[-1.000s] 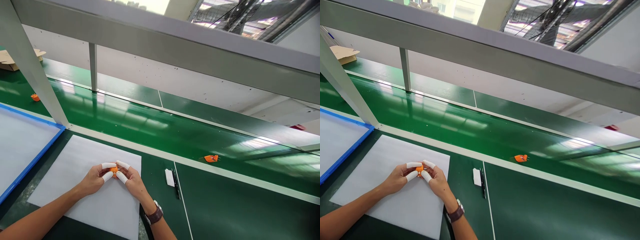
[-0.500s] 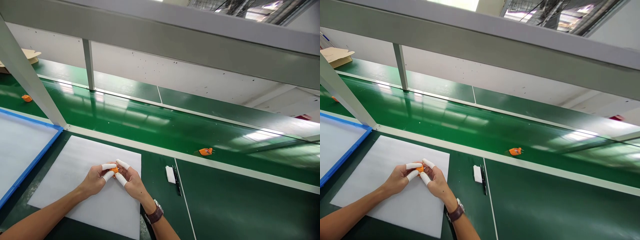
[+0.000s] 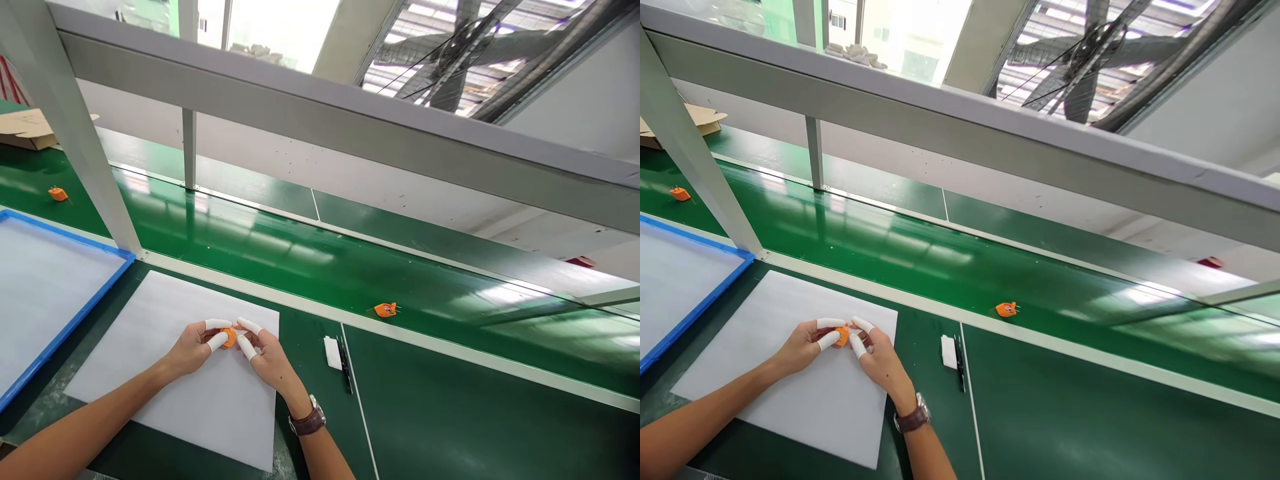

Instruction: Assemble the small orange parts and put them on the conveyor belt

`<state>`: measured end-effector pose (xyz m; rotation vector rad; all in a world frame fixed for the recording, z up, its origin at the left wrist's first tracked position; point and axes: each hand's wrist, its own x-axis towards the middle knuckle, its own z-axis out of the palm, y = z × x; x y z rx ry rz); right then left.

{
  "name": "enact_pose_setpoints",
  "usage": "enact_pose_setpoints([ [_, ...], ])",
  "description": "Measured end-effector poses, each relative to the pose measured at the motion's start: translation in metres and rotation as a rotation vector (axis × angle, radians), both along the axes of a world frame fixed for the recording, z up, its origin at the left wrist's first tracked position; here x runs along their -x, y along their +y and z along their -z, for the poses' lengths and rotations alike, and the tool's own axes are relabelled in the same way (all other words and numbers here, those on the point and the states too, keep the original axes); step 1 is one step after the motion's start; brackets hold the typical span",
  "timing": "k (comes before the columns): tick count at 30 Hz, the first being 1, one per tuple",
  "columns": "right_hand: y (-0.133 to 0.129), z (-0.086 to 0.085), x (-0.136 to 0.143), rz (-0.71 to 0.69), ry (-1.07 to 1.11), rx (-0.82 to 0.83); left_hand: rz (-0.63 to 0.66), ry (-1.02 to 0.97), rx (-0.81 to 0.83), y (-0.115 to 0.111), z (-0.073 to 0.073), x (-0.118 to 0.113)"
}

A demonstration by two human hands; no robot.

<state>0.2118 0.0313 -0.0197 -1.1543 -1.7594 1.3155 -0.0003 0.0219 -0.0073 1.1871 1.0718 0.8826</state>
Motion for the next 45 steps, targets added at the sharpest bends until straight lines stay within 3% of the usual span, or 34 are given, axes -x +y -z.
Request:
enact_pose_setpoints([
  [3, 0.004, -0.003, -0.002, 0.046, -0.187, -0.261, -0.012, -0.039, 0.019, 0.003, -0.004, 0.004],
  [6, 0.004, 0.002, -0.001, 0.026, -0.215, -0.401, -0.033, -0.062, 0.071, 0.005, -0.009, 0.008],
  [12, 0.004, 0.02, 0.003, 0.066, -0.243, -0.548, -0.05, -0.03, 0.066, 0.009, -0.005, 0.014],
  [15, 0.005, 0.021, 0.003, 0.076, -0.261, -0.588, -0.142, 0.086, 0.016, 0.013, 0.001, 0.014],
  [18, 0.005, 0.02, 0.003, 0.087, -0.271, -0.607, -0.156, 0.276, -0.088, 0.026, 0.001, 0.015],
  [22, 0.005, 0.018, 0.003, 0.09, -0.28, -0.618, -0.219, 0.612, -0.297, 0.078, -0.003, 0.02],
  [28, 0.005, 0.021, 0.003, 0.109, -0.283, -0.659, -0.395, 0.749, -0.378, 0.188, -0.008, 0.026],
  [30, 0.006, 0.022, 0.003, 0.116, -0.283, -0.672, -0.424, 0.758, -0.375, 0.211, -0.009, 0.026],
  [33, 0.007, 0.024, 0.003, 0.129, -0.291, -0.683, -0.451, 0.753, -0.346, 0.229, -0.011, 0.026],
  [36, 0.007, 0.025, 0.002, 0.136, -0.288, -0.685, -0.487, 0.739, -0.318, 0.231, -0.015, 0.029],
  [39, 0.008, 0.025, 0.002, 0.132, -0.275, -0.673, -0.527, 0.724, -0.32, 0.216, -0.022, 0.029],
  [42, 0.008, 0.025, 0.002, 0.126, -0.263, -0.661, -0.481, 0.682, -0.356, 0.176, -0.027, 0.021],
  [45, 0.007, 0.023, 0.003, 0.116, -0.272, -0.651, -0.257, 0.604, -0.398, 0.118, -0.03, 0.007],
])
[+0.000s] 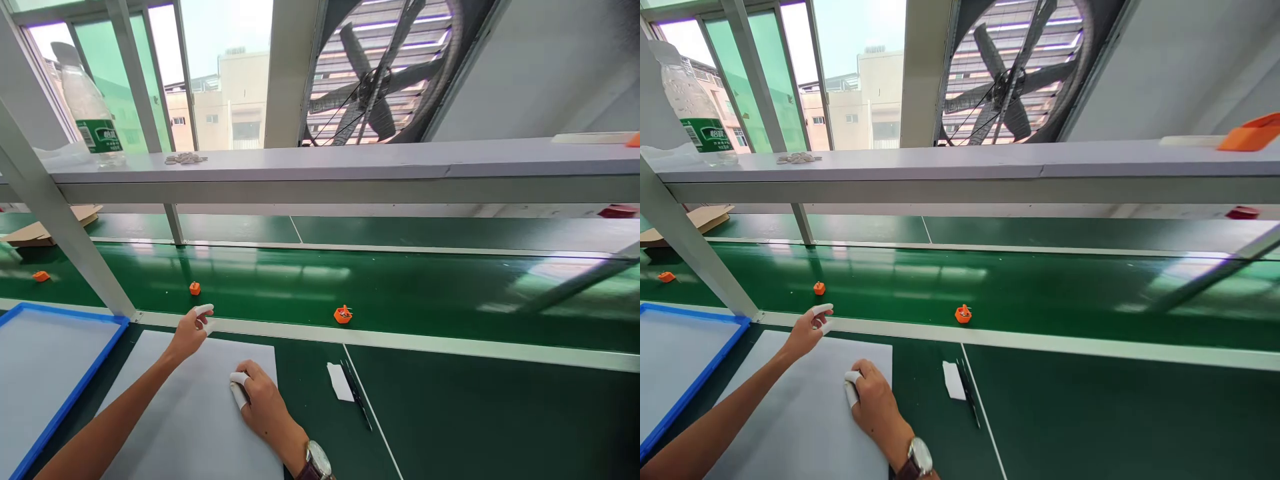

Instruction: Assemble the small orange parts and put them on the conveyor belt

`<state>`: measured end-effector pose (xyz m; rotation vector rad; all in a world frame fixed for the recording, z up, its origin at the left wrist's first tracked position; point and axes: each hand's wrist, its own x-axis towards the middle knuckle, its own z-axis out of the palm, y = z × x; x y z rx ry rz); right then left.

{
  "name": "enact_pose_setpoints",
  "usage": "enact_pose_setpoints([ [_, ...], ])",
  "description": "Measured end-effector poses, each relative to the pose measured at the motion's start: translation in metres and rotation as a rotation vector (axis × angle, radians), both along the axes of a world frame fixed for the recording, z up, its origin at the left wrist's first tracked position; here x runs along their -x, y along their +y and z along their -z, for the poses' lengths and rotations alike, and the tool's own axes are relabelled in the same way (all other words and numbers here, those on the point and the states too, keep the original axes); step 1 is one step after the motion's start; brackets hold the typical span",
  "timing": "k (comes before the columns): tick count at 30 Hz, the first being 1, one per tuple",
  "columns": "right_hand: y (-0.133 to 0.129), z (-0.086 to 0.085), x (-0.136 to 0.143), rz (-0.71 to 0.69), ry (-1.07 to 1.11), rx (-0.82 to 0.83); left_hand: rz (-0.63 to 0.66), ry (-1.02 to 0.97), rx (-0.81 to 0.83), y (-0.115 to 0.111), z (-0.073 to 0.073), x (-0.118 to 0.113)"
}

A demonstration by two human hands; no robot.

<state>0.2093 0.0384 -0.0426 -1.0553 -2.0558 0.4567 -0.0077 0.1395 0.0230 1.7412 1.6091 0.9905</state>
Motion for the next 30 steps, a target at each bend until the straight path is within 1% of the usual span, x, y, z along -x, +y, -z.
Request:
enact_pose_setpoints([
  [2, -0.001, -0.003, 0.0, 0.0, -0.02, 0.013, 0.187, -0.003, 0.042, -0.041, -0.004, -0.006],
  [3, -0.002, -0.004, 0.0, 0.004, -0.03, 0.02, 0.343, 0.043, 0.068, -0.058, -0.006, -0.008],
  [4, -0.002, -0.005, 0.001, 0.008, -0.039, 0.027, 0.437, 0.083, 0.088, -0.074, -0.008, -0.009],
  [6, -0.003, -0.006, 0.001, 0.011, -0.05, 0.036, 0.532, 0.156, 0.14, -0.097, -0.012, -0.009],
  [8, -0.003, -0.006, 0.001, 0.006, -0.055, 0.041, 0.574, 0.216, 0.165, -0.111, -0.012, -0.009],
  [10, -0.004, -0.005, 0.001, 0.001, -0.055, 0.044, 0.613, 0.265, 0.169, -0.119, -0.009, -0.009],
  [12, -0.004, -0.003, 0.001, 0.006, -0.055, 0.046, 0.645, 0.303, 0.174, -0.123, -0.002, -0.01],
  [17, -0.005, -0.002, 0.002, 0.025, -0.074, 0.065, 0.67, 0.331, 0.143, -0.126, 0.02, -0.008],
  [20, -0.003, -0.009, -0.002, -0.028, -0.118, 0.151, 0.675, 0.306, 0.1, -0.128, 0.03, -0.007],
  [22, 0.005, -0.019, -0.012, -0.079, -0.147, 0.213, 0.672, 0.27, 0.08, -0.129, 0.033, -0.006],
  [23, 0.011, -0.024, -0.021, -0.077, -0.15, 0.221, 0.671, 0.248, 0.077, -0.129, 0.033, -0.007],
  [24, 0.019, -0.029, -0.031, -0.035, -0.138, 0.206, 0.669, 0.224, 0.079, -0.129, 0.032, -0.007],
  [25, 0.029, -0.034, -0.044, 0.046, -0.116, 0.17, 0.667, 0.201, 0.087, -0.13, 0.032, -0.007],
  [26, 0.04, -0.037, -0.059, 0.159, -0.092, 0.111, 0.664, 0.181, 0.101, -0.13, 0.031, -0.008],
  [27, 0.052, -0.04, -0.075, 0.31, -0.063, 0.049, 0.66, 0.165, 0.12, -0.13, 0.031, -0.008],
  [29, 0.076, -0.041, -0.106, 0.547, -0.045, 0.001, 0.649, 0.148, 0.153, -0.13, 0.03, -0.009],
  [30, 0.087, -0.039, -0.121, 0.591, -0.041, 0.007, 0.641, 0.143, 0.166, -0.13, 0.03, -0.009],
])
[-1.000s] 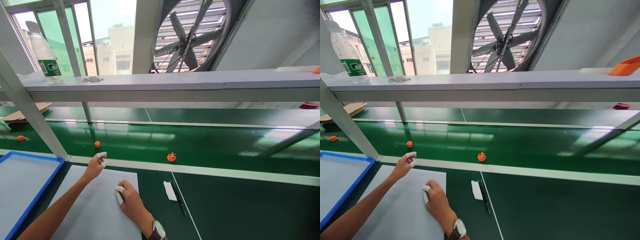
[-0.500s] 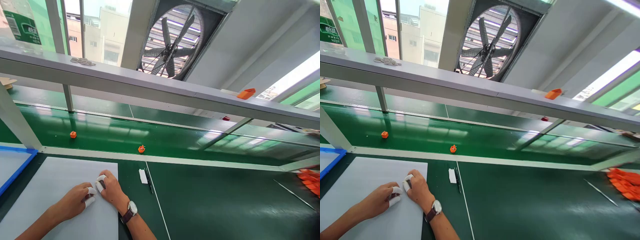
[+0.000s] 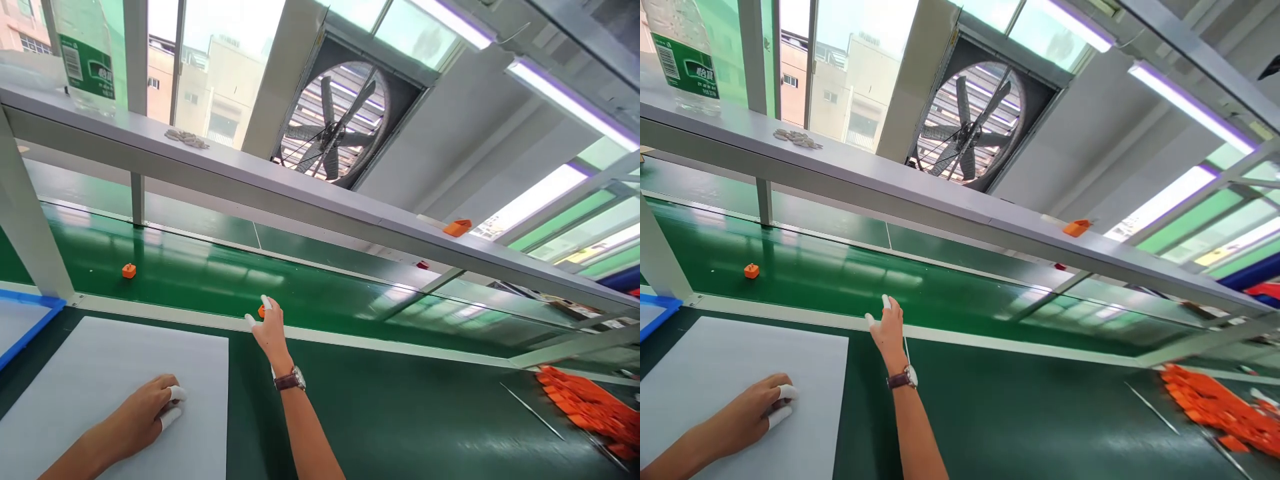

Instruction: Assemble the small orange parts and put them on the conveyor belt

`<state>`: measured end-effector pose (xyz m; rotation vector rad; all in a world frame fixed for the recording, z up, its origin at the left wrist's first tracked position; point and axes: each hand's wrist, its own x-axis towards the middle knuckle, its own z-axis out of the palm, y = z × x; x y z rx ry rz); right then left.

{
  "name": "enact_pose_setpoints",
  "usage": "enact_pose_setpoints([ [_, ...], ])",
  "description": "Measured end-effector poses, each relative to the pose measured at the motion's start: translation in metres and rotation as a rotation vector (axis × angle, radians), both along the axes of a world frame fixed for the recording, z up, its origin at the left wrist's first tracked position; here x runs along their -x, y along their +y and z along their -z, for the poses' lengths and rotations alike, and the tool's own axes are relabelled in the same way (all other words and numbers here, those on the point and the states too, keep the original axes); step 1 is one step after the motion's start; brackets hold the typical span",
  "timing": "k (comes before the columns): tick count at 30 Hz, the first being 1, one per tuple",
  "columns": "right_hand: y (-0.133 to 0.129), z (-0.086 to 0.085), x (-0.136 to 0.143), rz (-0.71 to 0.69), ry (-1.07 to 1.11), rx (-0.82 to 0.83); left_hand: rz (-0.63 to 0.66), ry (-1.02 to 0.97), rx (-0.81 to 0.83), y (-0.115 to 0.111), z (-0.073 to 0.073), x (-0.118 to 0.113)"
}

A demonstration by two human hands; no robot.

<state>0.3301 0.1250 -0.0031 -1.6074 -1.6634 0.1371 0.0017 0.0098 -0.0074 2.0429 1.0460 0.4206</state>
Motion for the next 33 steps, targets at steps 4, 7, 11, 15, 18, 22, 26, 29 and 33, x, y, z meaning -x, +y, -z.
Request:
enact_pose_setpoints([
  [4, 0.03, 0.009, -0.033, 0.029, 0.007, 0.052, -0.043, -0.024, 0.025, -0.003, -0.002, -0.001],
  [7, 0.038, 0.013, -0.03, 0.006, 0.02, 0.093, -0.053, -0.069, 0.009, -0.006, -0.004, -0.002],
  [11, 0.021, 0.009, 0.001, -0.123, 0.046, 0.16, -0.13, -0.169, 0.043, -0.005, 0.002, -0.003],
  [15, -0.033, -0.009, 0.057, -0.418, 0.077, 0.246, -0.328, -0.374, 0.343, 0.002, 0.002, -0.005],
  [18, -0.075, -0.034, 0.097, -0.803, 0.074, 0.309, -0.258, -0.613, 0.581, 0.004, -0.014, -0.003],
  [22, -0.099, -0.055, 0.121, -0.965, 0.069, 0.303, -0.154, -0.722, 0.614, 0.005, -0.031, 0.0],
  [26, -0.1, -0.046, 0.121, -0.91, 0.172, 0.3, -0.394, -0.689, 0.402, 0.005, -0.02, 0.002],
  [29, -0.1, -0.029, 0.123, -0.85, 0.278, 0.243, -0.494, -0.614, 0.247, 0.004, -0.01, 0.001],
  [33, -0.101, -0.01, 0.129, -0.752, 0.447, 0.221, -0.483, -0.637, 0.229, 0.002, -0.006, 0.0],
])
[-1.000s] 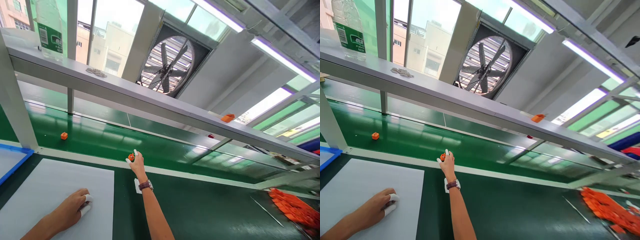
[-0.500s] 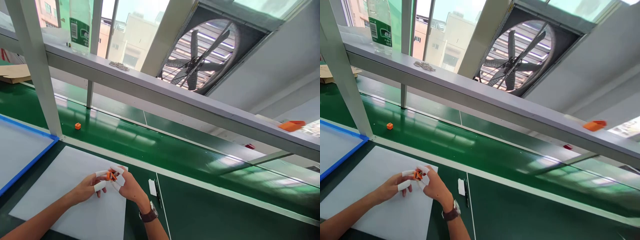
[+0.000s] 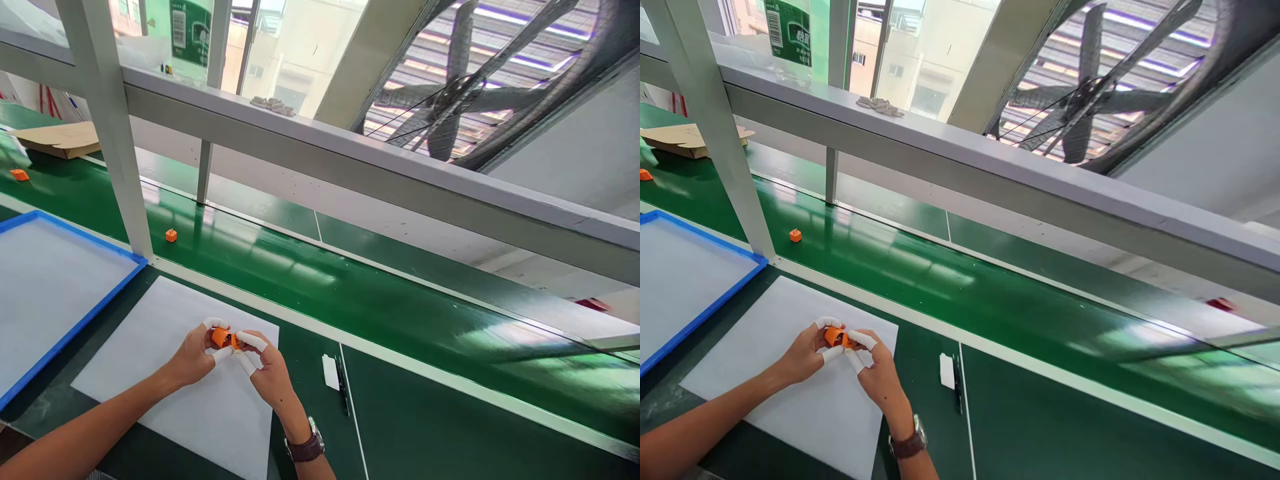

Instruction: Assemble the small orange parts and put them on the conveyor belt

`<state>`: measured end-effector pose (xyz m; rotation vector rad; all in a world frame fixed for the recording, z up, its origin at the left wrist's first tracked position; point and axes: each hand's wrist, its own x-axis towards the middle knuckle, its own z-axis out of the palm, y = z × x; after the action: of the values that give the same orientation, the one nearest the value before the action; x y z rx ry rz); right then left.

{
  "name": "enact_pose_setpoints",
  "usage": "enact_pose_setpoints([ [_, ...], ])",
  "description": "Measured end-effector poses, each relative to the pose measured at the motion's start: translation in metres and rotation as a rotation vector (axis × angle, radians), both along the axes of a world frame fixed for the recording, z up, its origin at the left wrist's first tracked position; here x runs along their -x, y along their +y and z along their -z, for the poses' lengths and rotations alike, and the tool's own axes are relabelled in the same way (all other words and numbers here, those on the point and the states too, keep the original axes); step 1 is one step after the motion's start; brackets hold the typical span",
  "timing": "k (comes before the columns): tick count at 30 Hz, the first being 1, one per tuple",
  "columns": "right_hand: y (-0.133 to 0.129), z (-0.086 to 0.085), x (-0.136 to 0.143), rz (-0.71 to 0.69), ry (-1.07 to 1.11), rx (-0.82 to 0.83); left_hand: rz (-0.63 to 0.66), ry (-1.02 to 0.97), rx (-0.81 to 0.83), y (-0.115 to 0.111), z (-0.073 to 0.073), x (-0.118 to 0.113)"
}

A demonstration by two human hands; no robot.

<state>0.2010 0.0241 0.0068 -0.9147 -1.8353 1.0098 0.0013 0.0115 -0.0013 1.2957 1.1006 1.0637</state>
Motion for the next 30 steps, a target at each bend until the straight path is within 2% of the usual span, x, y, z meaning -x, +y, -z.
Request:
enact_pose_setpoints([
  [3, -0.001, 0.008, 0.001, 0.051, 0.074, 0.127, 0.056, -0.084, 0.028, -0.001, -0.001, 0.0],
  [6, -0.002, 0.011, -0.001, 0.022, 0.117, 0.19, 0.078, -0.091, 0.036, -0.001, -0.002, -0.001],
  [9, -0.002, 0.011, -0.002, -0.028, 0.112, 0.166, 0.019, 0.07, -0.027, -0.002, -0.002, -0.001],
  [12, -0.001, 0.01, -0.002, -0.004, 0.106, 0.117, -0.038, 0.306, -0.157, -0.002, -0.004, 0.001],
  [15, 0.0, 0.011, 0.0, 0.0, 0.108, 0.098, 0.014, 0.411, -0.226, -0.002, -0.007, 0.003],
  [19, 0.0, 0.013, 0.0, -0.005, 0.174, 0.097, 0.19, 0.294, -0.126, 0.0, -0.009, 0.006],
  [21, -0.001, 0.015, 0.0, 0.022, 0.201, 0.094, 0.227, 0.214, -0.076, 0.001, -0.008, 0.007],
  [30, -0.006, 0.016, 0.003, 0.071, 0.076, -0.057, 0.124, 0.127, -0.087, 0.001, 0.002, 0.005],
])
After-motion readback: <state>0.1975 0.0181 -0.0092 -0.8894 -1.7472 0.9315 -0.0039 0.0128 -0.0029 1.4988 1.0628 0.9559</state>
